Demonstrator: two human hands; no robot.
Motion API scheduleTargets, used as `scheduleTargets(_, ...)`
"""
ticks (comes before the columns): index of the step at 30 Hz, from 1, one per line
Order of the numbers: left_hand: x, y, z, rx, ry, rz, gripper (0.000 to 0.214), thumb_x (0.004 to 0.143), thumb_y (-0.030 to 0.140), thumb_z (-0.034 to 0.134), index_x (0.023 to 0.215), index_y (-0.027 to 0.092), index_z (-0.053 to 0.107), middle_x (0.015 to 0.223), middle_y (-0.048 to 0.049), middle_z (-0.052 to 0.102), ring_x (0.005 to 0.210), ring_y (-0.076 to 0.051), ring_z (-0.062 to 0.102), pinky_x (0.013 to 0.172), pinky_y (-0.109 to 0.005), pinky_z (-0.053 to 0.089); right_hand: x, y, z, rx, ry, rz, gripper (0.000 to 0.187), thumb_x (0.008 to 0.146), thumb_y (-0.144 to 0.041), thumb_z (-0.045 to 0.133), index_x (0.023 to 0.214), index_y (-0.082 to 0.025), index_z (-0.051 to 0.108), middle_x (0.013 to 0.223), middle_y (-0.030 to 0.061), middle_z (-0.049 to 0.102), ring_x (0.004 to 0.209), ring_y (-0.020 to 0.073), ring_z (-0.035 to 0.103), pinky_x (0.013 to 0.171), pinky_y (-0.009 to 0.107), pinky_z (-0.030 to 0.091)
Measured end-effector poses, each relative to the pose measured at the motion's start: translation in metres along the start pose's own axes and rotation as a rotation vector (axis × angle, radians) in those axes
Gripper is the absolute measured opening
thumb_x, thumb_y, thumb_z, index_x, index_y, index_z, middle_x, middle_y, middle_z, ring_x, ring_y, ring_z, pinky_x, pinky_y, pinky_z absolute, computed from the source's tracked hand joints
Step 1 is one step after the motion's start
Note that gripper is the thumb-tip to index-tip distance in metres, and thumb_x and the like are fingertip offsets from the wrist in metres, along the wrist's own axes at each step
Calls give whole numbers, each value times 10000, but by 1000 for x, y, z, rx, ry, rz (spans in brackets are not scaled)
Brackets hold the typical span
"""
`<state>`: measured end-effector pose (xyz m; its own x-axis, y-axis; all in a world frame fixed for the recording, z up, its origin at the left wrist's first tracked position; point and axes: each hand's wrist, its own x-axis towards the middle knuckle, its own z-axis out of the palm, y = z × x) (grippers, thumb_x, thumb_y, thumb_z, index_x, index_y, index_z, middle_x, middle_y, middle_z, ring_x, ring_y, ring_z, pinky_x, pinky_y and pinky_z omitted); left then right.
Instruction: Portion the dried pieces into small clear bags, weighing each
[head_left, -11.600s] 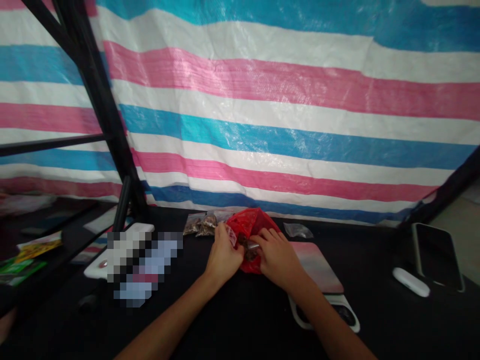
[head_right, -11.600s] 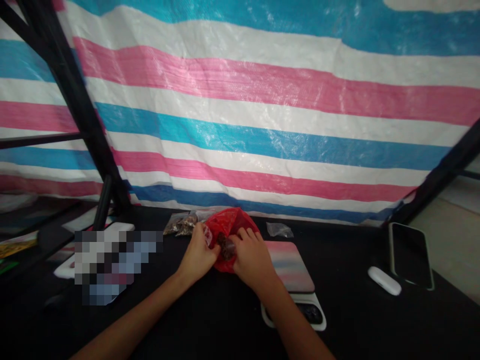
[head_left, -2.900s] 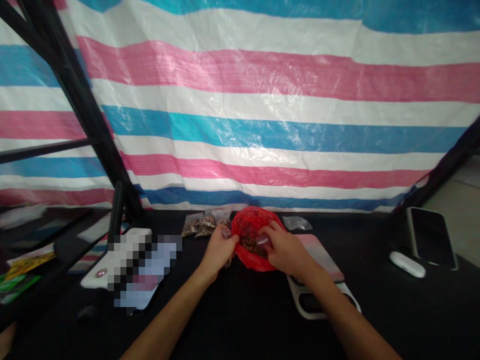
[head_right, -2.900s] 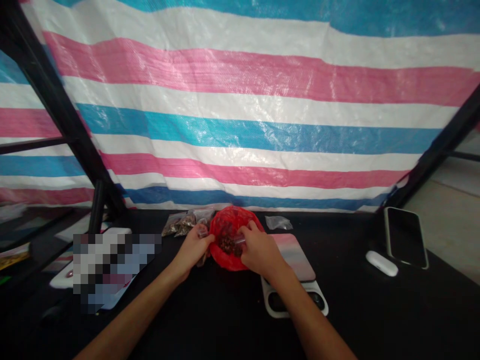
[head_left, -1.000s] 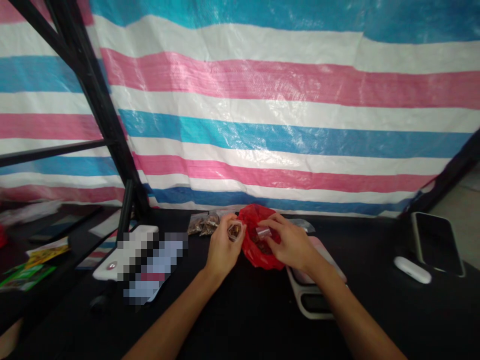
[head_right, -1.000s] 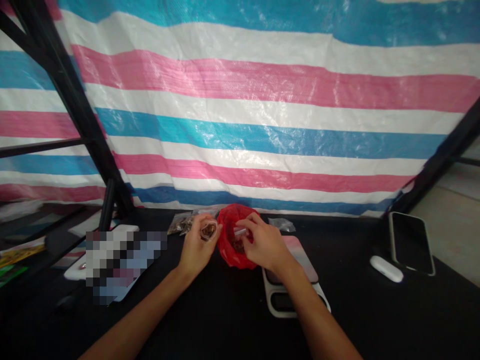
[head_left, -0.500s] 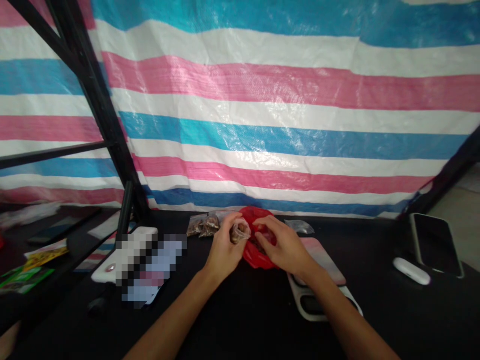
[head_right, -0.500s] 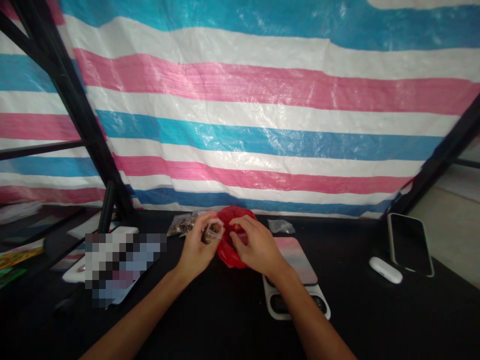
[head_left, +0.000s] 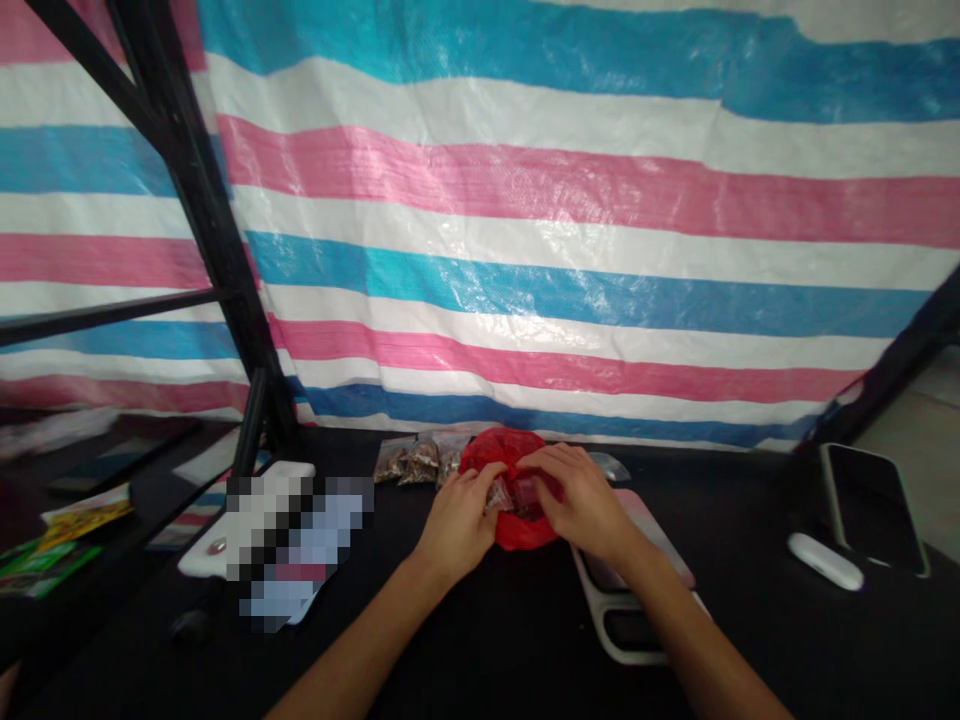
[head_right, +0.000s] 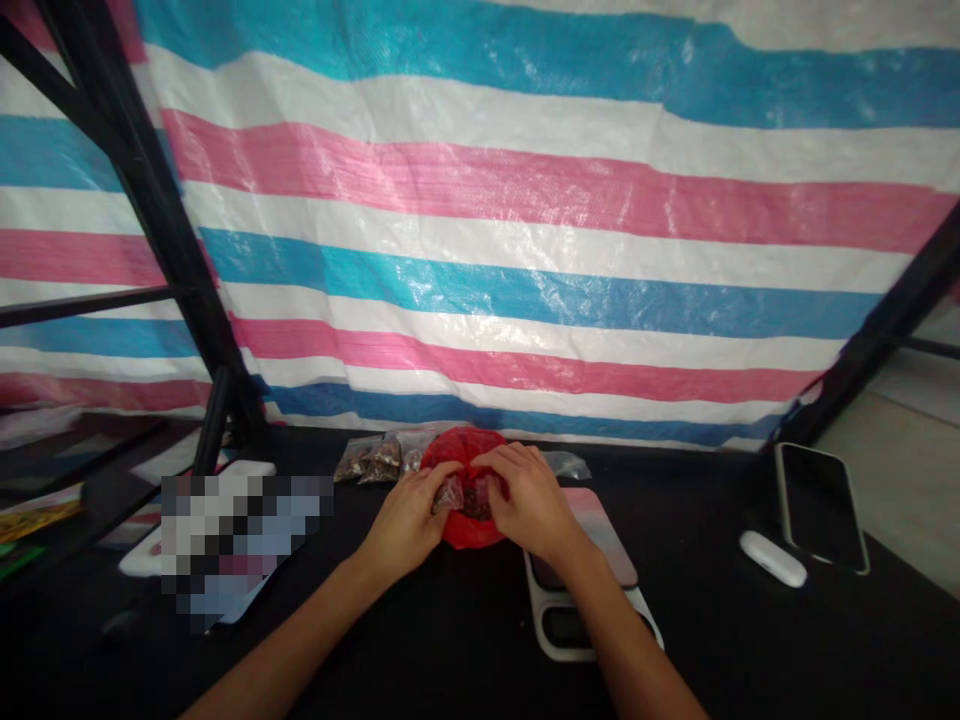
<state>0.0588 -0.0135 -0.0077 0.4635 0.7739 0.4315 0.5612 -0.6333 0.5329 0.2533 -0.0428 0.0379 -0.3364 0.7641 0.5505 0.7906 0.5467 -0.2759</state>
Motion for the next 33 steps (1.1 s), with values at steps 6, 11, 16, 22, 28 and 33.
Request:
scheduleTargets(6, -3, -2, 5, -18, 35, -12, 642, 722, 110, 606, 1338, 162, 432, 1300, -180, 601, 1211, -330, 567, 1036, -484, 425, 0, -6, 1, 61, -37, -30, 274, 859, -87, 555, 1056, -240, 669, 1033, 38, 732, 978, 225, 643, 908, 380, 447)
scheduleTargets(11, -4, 4, 0, -152, 75, -1, 433, 656, 51, 555, 1041, 218, 449, 978, -54, 614, 913, -229, 617, 823, -355, 484, 0, 9, 2, 12, 37, 49, 268, 905, -95, 489, 1037, -234, 677, 1035, 52, 737, 1017, 238, 650, 928, 390, 460)
scheduleTargets(16, 0, 3, -3, -215, 108, -37, 317, 787, 77, 551, 1050, 238, 477, 917, -18, 645, 859, -203, 632, 781, -324, 464, 0, 14, 5, 4, 53, 92, 280, 924, -113, 469, 1081, -214, 678, 1051, 66, 738, 1008, 238, 661, 931, 392, 481)
scheduleTargets(22, 2, -5, 4, -184, 20, -48, 360, 833, 194, 671, 1159, 237, 524, 1032, -40, 711, 990, -250, 657, 904, -383, 464, -2, 14, 10, -5, 59, 111, 356, 903, -125, 492, 1218, -200, 641, 1174, 94, 722, 1067, 259, 663, 985, 438, 475)
scheduleTargets(28, 2, -7, 1, -97, 10, -32, 309, 864, 138, 597, 1156, 232, 559, 1110, -64, 697, 1068, -265, 640, 981, -428, 455, -4, 16, 11, -28, -40, 107, 428, 850, -100, 544, 1261, -188, 626, 1228, 107, 714, 1113, 269, 654, 1025, 466, 457)
scheduleTargets(33, -1, -6, 0, -13, -53, 46, 415, 872, 94, 506, 1270, 213, 513, 1202, -104, 679, 1144, -281, 620, 1017, -458, 445, -4, 16, 13, -26, -45, 106, 451, 861, -106, 540, 1302, -180, 594, 1262, 118, 693, 1148, 272, 634, 1021, 459, 457)
